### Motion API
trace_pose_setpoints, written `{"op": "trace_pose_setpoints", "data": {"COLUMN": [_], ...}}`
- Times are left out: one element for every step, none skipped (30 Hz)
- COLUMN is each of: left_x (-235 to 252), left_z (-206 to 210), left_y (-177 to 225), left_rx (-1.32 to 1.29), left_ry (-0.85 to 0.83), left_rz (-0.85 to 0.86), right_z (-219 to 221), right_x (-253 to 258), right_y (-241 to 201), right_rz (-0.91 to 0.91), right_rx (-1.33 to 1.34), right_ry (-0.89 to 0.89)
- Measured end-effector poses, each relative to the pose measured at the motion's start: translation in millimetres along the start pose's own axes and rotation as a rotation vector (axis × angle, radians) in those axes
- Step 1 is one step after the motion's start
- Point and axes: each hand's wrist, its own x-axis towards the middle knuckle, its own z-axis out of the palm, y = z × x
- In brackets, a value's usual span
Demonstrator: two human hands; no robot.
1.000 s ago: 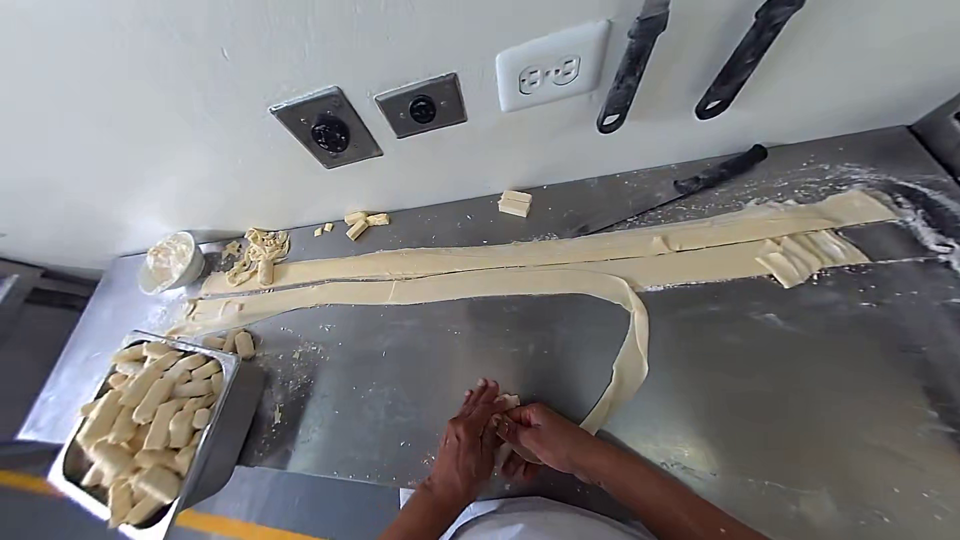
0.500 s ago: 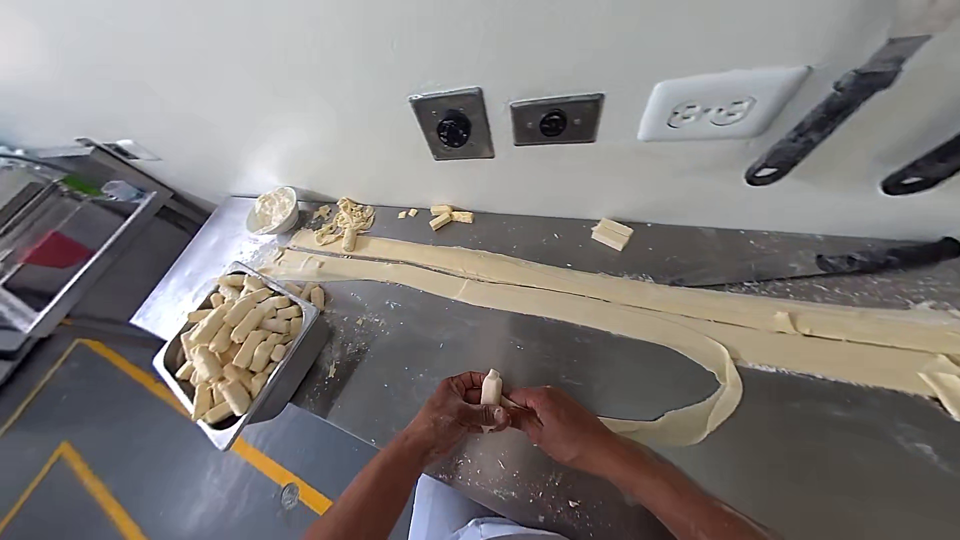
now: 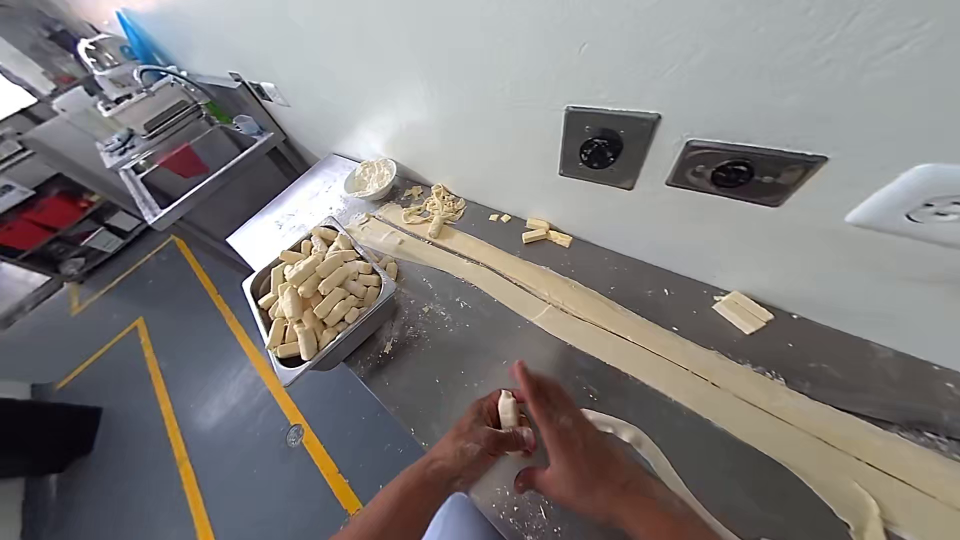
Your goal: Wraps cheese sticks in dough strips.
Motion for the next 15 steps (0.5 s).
{"op": "trace_pose_setpoints", "data": {"left_x": [-2,-5,-7,-10,-13,-16,-19,-21,-23,-23,-24,-27,-34,-40,-44], "left_z": [3,4,1,-1,-2,0,6,10,6,-9,-33,-62,-91,-119,-145], "left_y": [-2,-4,-6,-7,-5,-2,0,1,0,0,8,24,47,74,100], "left_rx": [-0.041,-0.099,-0.158,-0.201,-0.229,-0.240,-0.233,-0.192,-0.115,-0.018,0.070,0.124,0.154,0.194,0.251], "left_ry": [-0.010,-0.020,-0.048,-0.076,-0.072,-0.003,0.133,0.270,0.357,0.421,0.493,0.580,0.693,0.843,1.031], "left_rz": [0.014,0.032,0.054,0.071,0.074,0.064,0.049,0.057,0.103,0.180,0.264,0.332,0.381,0.427,0.464], "right_z": [13,25,33,38,43,48,53,58,60,58,52,45,34,20,5], "right_x": [1,2,3,4,6,8,7,4,-3,-11,-19,-28,-37,-46,-56], "right_y": [0,4,7,8,5,0,-7,-13,-18,-17,-11,-1,12,28,45], "right_rz": [-0.098,-0.183,-0.229,-0.251,-0.270,-0.284,-0.289,-0.280,-0.254,-0.213,-0.154,-0.072,0.031,0.138,0.226], "right_rx": [-0.013,-0.043,-0.051,-0.059,-0.063,-0.065,-0.065,-0.072,-0.070,-0.091,-0.132,-0.157,-0.192,-0.237,-0.281], "right_ry": [0.045,0.128,0.198,0.248,0.282,0.303,0.305,0.285,0.242,0.196,0.172,0.179,0.203,0.231,0.261]}}
